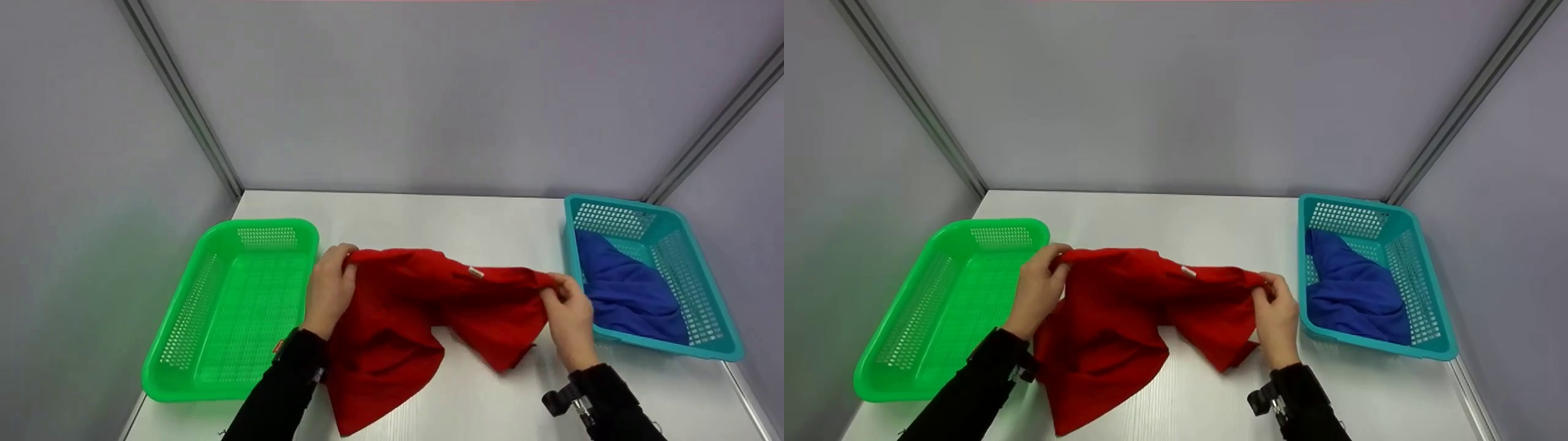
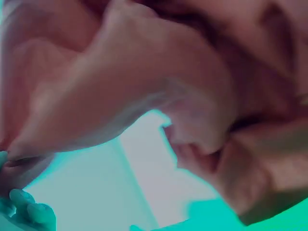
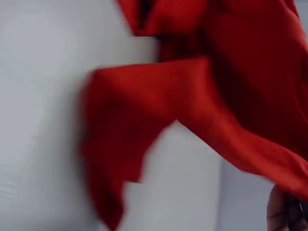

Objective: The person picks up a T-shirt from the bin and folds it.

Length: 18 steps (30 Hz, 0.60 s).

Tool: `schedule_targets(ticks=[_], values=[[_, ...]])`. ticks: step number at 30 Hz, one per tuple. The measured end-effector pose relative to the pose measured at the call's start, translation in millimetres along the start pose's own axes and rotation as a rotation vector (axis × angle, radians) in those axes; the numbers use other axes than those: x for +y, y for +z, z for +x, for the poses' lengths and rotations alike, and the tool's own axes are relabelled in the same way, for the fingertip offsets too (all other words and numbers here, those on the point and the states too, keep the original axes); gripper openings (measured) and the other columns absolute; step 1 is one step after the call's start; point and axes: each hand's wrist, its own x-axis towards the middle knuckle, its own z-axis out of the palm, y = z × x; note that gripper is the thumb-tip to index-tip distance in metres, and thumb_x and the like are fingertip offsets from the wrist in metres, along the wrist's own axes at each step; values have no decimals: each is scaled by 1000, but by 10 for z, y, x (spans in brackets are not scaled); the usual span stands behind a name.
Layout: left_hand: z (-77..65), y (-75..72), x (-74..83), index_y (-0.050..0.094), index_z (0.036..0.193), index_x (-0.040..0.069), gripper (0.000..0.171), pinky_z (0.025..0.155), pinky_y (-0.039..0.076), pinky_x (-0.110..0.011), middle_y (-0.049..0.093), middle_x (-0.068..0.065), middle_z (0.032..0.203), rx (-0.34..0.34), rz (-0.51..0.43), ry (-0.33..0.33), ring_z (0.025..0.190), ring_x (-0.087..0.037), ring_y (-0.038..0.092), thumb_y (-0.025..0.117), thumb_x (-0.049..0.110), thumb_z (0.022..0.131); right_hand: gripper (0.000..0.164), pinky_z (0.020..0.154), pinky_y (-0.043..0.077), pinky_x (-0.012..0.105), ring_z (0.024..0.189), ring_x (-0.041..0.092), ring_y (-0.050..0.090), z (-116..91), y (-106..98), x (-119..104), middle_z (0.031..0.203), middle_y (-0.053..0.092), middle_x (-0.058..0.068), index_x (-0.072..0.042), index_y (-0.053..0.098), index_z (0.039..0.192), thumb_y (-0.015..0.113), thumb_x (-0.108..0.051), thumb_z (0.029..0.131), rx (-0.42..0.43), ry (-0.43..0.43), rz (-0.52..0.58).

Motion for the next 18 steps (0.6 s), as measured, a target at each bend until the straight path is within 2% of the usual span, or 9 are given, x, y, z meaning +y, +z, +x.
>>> schedule_targets(ticks=[3,8,12,15,18], values=[[106,-116,52,70,106,3,16,81,55,-46,65,-13,99,58,-51,-7,92,-31,65,65,-6,93,25,76,50,15,93,11,60,75,-134,-205,106,69,3,-2,67,125,59,-14,105,64,-67,7],[305,-254,168,72,103,2,18,76,52,-42,63,-14,95,160,-150,26,87,-29,63,62,-8,92,27,77,52,13,96,13,61,155,-326,-506,106,68,-3,-3,68,126,60,-20,105,150,-172,0],[467,-361,262,74,101,2,22,71,48,-34,64,-13,91,257,-258,46,80,-25,60,60,-10,89,26,77,53,14,93,12,64,207,-428,-748,105,69,-5,0,69,123,61,-16,105,218,-293,6],[577,-432,343,75,101,2,24,71,47,-28,66,-12,92,323,-323,64,81,-22,61,59,-11,89,22,75,52,15,89,11,64,244,-481,-942,102,68,-6,3,71,118,64,-10,103,295,-394,21],[661,-476,416,75,101,0,23,74,48,-28,68,-12,94,345,-338,76,84,-23,62,58,-11,90,19,73,49,18,86,10,63,256,-495,-1157,98,68,-4,6,72,113,67,-7,100,382,-459,50]])
